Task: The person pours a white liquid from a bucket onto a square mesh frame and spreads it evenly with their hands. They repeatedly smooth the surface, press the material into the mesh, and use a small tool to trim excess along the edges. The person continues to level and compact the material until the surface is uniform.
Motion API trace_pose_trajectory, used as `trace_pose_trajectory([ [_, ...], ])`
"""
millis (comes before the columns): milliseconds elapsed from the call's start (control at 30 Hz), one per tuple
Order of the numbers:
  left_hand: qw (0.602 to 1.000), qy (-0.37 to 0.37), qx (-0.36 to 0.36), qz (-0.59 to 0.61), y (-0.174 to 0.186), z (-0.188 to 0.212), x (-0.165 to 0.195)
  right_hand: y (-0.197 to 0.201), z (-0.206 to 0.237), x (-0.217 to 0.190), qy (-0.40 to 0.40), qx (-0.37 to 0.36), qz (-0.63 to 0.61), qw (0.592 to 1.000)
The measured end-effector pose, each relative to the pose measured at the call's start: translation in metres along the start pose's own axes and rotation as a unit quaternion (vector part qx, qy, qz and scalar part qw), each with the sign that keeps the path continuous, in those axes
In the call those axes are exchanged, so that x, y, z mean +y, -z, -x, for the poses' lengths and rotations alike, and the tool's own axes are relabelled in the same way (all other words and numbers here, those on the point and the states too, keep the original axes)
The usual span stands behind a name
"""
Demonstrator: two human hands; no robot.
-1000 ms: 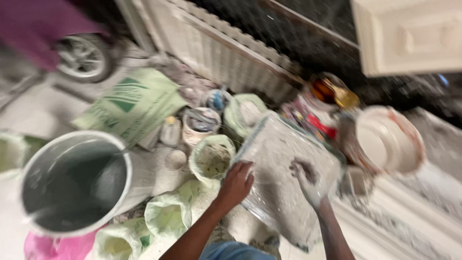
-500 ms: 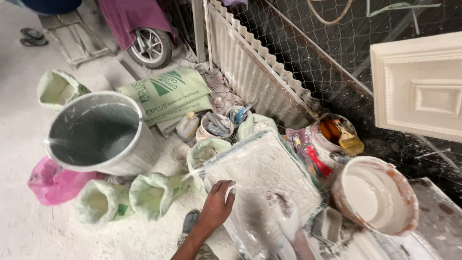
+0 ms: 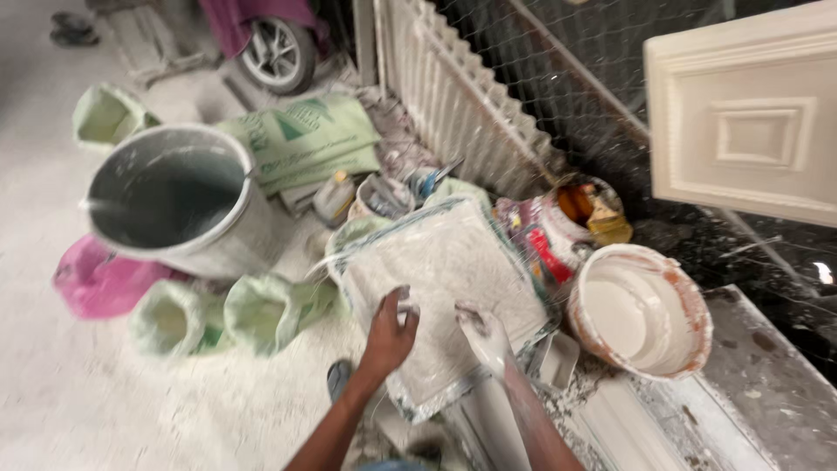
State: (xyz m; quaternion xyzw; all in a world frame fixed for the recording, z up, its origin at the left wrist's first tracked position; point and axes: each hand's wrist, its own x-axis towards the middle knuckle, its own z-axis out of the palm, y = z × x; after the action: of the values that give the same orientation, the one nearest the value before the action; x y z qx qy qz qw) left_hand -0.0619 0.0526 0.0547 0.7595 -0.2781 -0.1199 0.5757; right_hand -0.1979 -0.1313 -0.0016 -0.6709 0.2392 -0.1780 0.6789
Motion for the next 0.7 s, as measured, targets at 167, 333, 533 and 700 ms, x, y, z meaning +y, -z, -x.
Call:
trace_pose_trajectory([
  [167,0.992,0.060,-0.086,0.069,-0.050,0.023,0.025,0.060,0.047,-0.036,-0.007,0.085,-0.093,0.992],
  [333,0.918,0.175,-0.329,0.135,-0.129,0.071,0.040,0.122,0.143,-0.039,0.013,0.209,-0.301,0.930],
  [533,0.829,0.361,-0.405,0.136,-0.206,0.093,0.048,0.167,0.242,-0.023,0.022,0.361,-0.316,0.877],
  [700,0.813,0.459,-0.333,0.135,-0.250,0.082,0.047,0.165,0.286,-0.010,0.040,0.405,-0.341,0.848],
])
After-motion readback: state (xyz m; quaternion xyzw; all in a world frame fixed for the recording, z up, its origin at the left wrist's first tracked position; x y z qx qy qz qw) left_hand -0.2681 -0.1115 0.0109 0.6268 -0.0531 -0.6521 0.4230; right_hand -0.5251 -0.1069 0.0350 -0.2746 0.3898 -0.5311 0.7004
